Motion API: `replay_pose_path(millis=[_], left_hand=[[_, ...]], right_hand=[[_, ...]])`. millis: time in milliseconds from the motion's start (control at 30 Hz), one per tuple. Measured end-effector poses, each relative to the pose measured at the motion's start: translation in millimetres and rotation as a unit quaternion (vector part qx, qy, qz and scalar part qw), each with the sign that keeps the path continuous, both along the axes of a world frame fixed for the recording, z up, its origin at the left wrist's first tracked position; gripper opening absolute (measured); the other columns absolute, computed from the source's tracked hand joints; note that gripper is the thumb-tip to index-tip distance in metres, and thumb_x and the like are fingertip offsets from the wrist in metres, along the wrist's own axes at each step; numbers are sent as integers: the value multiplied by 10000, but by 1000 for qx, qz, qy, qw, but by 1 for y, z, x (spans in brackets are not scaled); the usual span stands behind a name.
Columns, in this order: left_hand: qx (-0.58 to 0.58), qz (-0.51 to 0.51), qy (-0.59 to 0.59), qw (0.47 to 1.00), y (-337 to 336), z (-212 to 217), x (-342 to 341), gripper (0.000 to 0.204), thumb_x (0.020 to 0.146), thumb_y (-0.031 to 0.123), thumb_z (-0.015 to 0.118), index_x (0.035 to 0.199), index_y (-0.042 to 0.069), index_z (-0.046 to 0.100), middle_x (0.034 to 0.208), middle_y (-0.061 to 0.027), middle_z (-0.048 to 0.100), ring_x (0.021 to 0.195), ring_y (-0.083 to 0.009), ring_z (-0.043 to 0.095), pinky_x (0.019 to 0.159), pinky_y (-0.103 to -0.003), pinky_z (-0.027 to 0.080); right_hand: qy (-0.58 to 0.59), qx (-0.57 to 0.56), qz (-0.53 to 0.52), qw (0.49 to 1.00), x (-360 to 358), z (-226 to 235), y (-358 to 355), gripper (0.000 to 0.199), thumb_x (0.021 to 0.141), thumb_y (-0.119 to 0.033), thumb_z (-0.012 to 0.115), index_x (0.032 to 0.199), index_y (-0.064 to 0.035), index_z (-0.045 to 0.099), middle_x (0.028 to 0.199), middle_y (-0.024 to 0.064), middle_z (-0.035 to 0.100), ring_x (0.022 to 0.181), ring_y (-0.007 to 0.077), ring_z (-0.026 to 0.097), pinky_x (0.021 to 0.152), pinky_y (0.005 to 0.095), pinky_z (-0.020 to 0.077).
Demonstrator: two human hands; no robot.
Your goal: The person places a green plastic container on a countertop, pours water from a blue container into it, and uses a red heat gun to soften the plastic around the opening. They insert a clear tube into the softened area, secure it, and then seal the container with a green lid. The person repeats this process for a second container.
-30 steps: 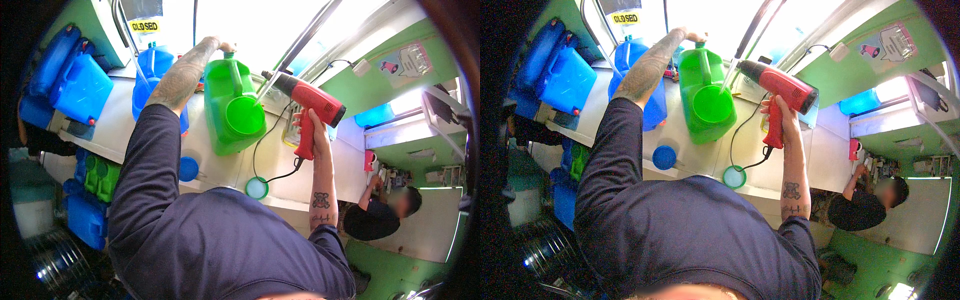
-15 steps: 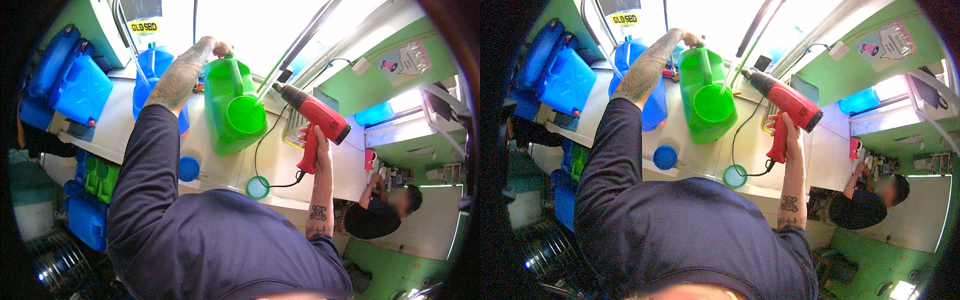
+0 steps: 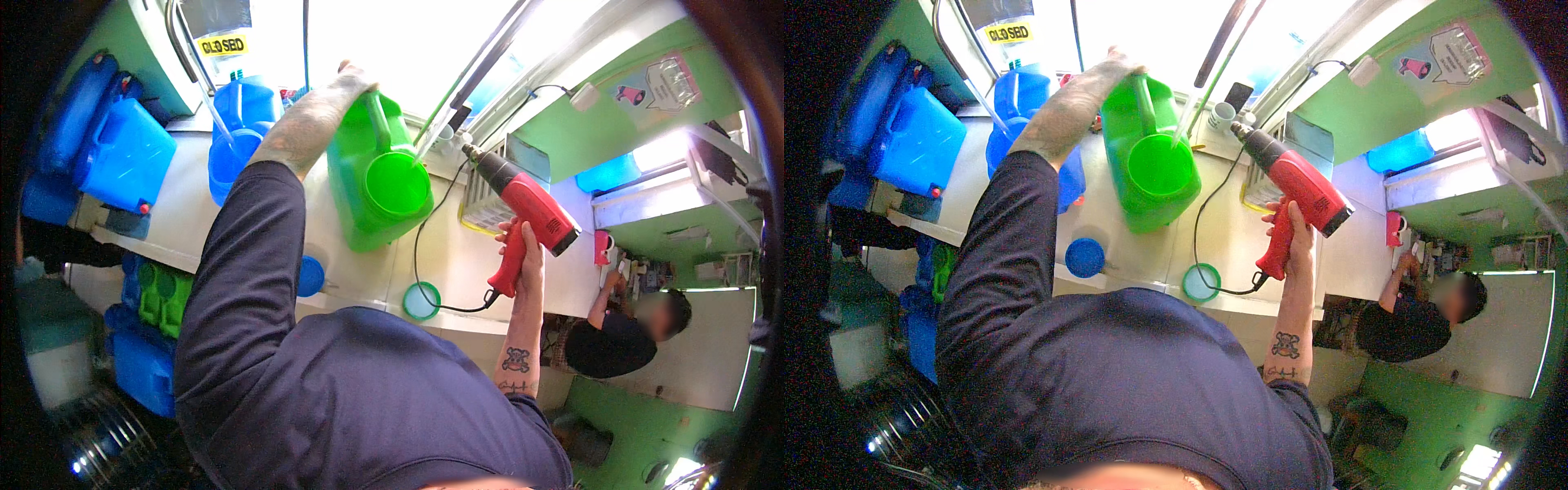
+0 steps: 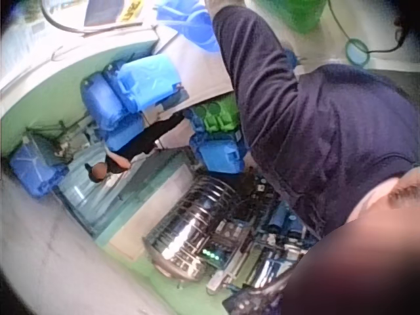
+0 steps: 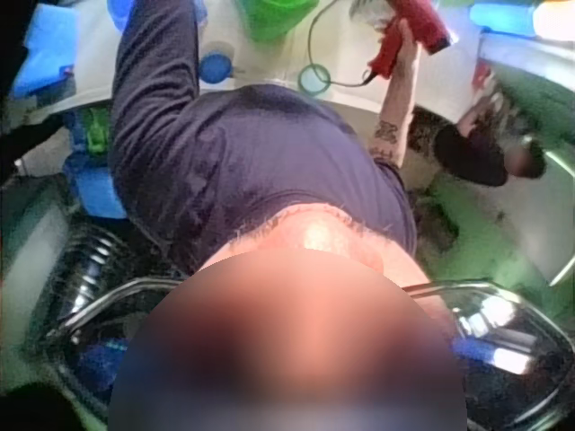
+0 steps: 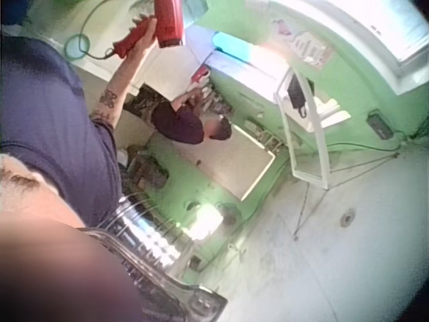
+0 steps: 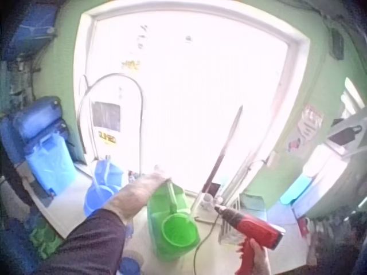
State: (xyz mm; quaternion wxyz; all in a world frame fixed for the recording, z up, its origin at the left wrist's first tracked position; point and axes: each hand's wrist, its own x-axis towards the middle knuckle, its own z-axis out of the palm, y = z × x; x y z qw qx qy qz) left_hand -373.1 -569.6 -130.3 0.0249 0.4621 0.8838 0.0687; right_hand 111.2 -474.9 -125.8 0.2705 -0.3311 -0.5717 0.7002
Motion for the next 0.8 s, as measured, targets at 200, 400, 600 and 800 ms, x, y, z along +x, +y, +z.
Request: replay_pose_path(millis=[200, 400, 600, 800], left_hand=[[159, 9, 29, 987, -85, -26, -27, 581, 918, 600, 538, 1213, 124, 692, 1138, -164, 712, 1075, -305, 684, 934, -439, 536], [-45, 79, 32, 995, -59, -58, -56, 583, 927, 600, 527, 1203, 115, 695, 1128, -172, 712, 1068, -308, 685, 925, -445, 538], [-83, 86, 30, 992, -45, -76, -65, 586, 936, 600, 515, 1193, 106, 699, 1119, -180, 713, 1060, -311, 687, 916, -450, 539], [-79, 98, 31, 992, -41, -79, -59, 590, 945, 600, 504, 1183, 97, 702, 1109, -187, 713, 1053, -314, 689, 908, -456, 541]], right_hand=[[-47, 3, -43, 998, 13, -7, 4, 389, 977, -372, 642, 1179, -42, 605, 984, 112, 721, 796, 181, 708, 584, 271, 559], [-33, -23, -34, 999, 27, -5, 2, 379, 979, -356, 639, 1186, -40, 604, 993, 125, 719, 809, 186, 711, 607, 271, 564], [-33, 8, 0, 999, 26, 5, -6, 423, 987, -396, 622, 1212, -38, 599, 1037, 132, 707, 852, 203, 712, 660, 292, 571], [90, 37, -4, 995, 48, -17, -2, 668, 921, -607, 616, 1276, -45, 545, 945, 91, 670, 766, 167, 665, 684, 296, 558]])
